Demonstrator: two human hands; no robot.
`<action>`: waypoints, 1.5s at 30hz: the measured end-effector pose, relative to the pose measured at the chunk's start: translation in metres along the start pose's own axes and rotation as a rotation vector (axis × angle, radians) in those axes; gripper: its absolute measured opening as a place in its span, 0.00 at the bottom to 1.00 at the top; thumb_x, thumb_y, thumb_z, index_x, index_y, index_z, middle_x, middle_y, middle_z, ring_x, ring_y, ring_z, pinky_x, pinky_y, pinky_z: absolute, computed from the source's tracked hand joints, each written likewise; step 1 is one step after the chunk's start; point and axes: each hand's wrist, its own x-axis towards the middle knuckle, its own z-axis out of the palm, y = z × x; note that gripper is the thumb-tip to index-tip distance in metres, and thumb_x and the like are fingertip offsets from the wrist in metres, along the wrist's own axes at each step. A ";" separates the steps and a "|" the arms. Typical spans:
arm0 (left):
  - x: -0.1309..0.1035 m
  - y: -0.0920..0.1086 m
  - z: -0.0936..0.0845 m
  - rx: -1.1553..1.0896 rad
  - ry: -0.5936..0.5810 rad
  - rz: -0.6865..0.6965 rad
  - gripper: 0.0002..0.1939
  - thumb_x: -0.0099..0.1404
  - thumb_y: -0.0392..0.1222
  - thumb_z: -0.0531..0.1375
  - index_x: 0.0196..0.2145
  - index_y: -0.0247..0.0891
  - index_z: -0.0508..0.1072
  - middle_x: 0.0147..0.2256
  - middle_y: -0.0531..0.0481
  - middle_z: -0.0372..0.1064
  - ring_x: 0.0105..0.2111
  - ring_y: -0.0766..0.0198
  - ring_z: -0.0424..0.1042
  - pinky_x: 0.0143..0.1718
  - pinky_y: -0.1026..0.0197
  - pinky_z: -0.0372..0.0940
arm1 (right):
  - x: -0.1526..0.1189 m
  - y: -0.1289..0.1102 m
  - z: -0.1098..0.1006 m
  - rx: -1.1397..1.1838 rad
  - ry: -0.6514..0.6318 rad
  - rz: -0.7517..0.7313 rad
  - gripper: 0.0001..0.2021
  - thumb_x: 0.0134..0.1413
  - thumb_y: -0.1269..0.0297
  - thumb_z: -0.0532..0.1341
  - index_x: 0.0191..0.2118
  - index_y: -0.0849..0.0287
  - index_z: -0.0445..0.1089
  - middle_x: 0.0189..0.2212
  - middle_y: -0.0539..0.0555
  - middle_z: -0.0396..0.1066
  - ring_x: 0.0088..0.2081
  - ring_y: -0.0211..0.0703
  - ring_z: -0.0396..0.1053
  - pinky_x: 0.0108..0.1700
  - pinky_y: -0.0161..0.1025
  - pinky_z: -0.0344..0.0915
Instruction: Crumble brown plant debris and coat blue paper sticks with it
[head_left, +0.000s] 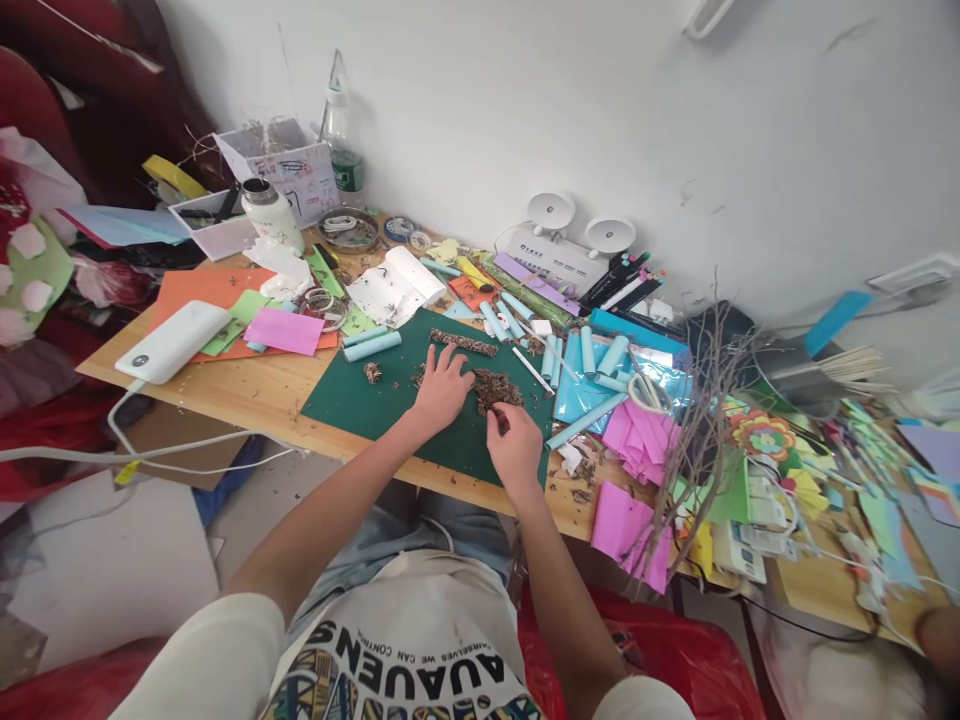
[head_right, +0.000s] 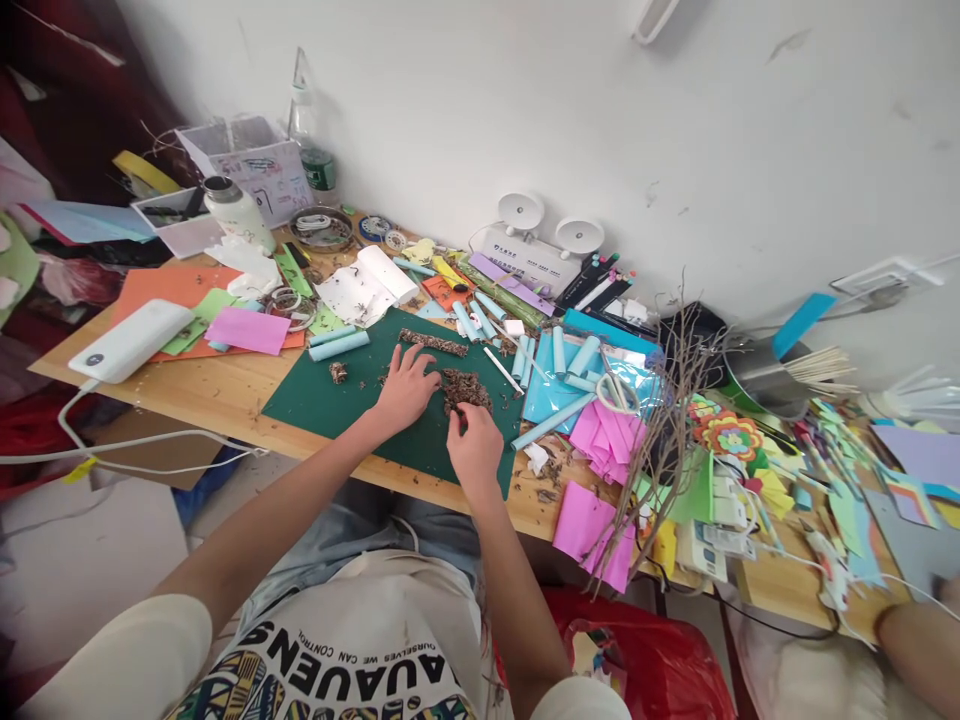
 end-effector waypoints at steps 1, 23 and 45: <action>-0.002 -0.002 -0.001 0.008 0.006 -0.002 0.14 0.67 0.33 0.52 0.37 0.37 0.78 0.52 0.37 0.66 0.65 0.40 0.52 0.66 0.29 0.44 | -0.002 -0.001 0.003 -0.109 -0.025 -0.014 0.13 0.61 0.59 0.57 0.42 0.59 0.76 0.33 0.58 0.74 0.33 0.47 0.70 0.36 0.41 0.64; 0.002 0.035 -0.012 -1.245 -0.054 -0.321 0.10 0.62 0.44 0.61 0.34 0.34 0.77 0.30 0.47 0.76 0.29 0.61 0.76 0.34 0.60 0.73 | 0.028 0.003 -0.022 0.639 -0.068 0.151 0.13 0.53 0.57 0.62 0.42 0.57 0.74 0.33 0.52 0.76 0.34 0.42 0.71 0.38 0.38 0.68; 0.000 0.038 -0.003 -1.226 -0.051 -0.368 0.10 0.61 0.45 0.61 0.31 0.36 0.76 0.29 0.50 0.73 0.26 0.65 0.73 0.31 0.61 0.74 | 0.025 0.005 -0.014 0.510 -0.027 0.158 0.08 0.56 0.59 0.58 0.33 0.58 0.71 0.27 0.50 0.71 0.29 0.41 0.67 0.34 0.37 0.63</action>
